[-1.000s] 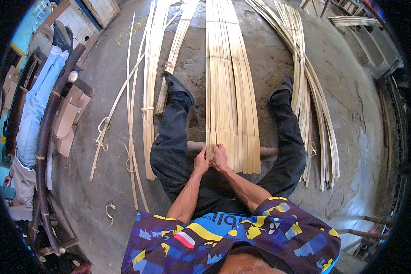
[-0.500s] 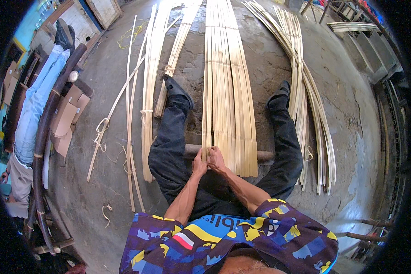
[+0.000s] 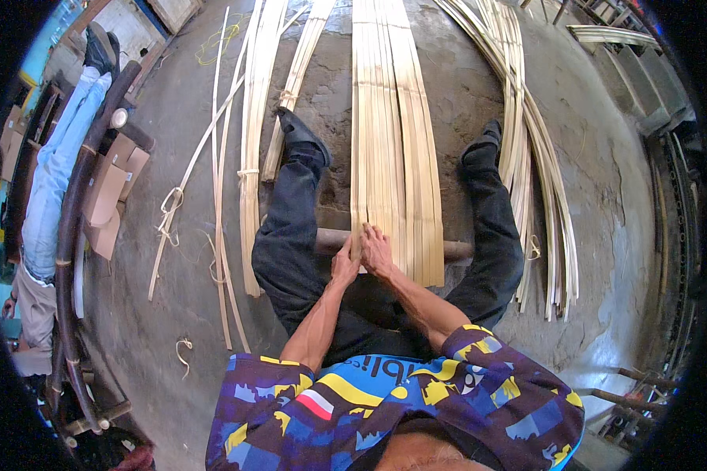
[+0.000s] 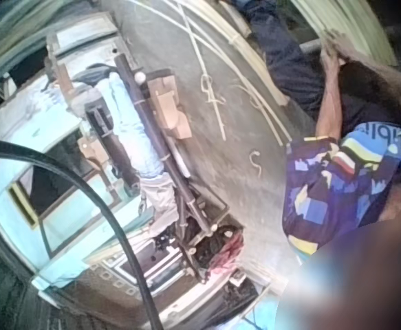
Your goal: The person sits on the floor and repeatedly picks up thin bamboo strips, aligns them, and places them into a growing stack. The person occasionally shifts the stack and continues adding strips one by one.
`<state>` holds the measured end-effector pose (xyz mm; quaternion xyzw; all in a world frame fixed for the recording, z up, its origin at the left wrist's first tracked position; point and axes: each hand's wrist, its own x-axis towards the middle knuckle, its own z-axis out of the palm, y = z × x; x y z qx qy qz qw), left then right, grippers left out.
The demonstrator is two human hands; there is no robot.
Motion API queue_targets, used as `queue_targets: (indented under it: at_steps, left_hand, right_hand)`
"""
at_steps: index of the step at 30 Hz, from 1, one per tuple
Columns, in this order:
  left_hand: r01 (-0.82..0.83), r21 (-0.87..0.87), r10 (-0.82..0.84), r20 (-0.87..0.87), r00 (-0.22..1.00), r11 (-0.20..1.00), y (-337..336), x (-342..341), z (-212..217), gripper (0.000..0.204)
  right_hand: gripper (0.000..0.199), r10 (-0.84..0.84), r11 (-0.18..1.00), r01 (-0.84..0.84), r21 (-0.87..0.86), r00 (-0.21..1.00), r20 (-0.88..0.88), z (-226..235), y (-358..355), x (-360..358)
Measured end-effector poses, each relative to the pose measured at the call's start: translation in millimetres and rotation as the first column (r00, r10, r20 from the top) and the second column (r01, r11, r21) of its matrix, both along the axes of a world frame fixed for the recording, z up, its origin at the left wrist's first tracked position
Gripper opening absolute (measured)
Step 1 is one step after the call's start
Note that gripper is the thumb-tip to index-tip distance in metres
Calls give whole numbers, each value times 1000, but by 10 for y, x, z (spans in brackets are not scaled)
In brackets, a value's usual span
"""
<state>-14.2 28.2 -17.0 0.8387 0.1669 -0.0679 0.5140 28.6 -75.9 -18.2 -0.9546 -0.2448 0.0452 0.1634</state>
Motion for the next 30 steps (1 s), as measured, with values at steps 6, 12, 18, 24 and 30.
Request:
queue_targets:
  at_steps: [6,12,18,24,30]
  left_hand:
    - [22,82,-14,-95,995,996,1,-2,97,59]
    - [56,87,-47,-104,993,995,6,-9,53,60]
    - [-14,-81,-3,-214,977,997,-1,29,63,59]
    - [10,-61,-17,-125,992,998,7,5,8,61]
    - [46,4,-46,-53,998,999,25,8,-155,61]
  right_hand:
    - [35,65,990,-57,-128,996,58,78,-19,98]
    - [29,49,987,-57,-151,997,-61,55,6,161]
    - [30,63,990,-82,-115,986,-157,29,-45,226]
    - [44,98,992,-108,-58,984,-149,38,-111,138]
    - [52,66,997,-69,-19,987,-146,1,-163,55]
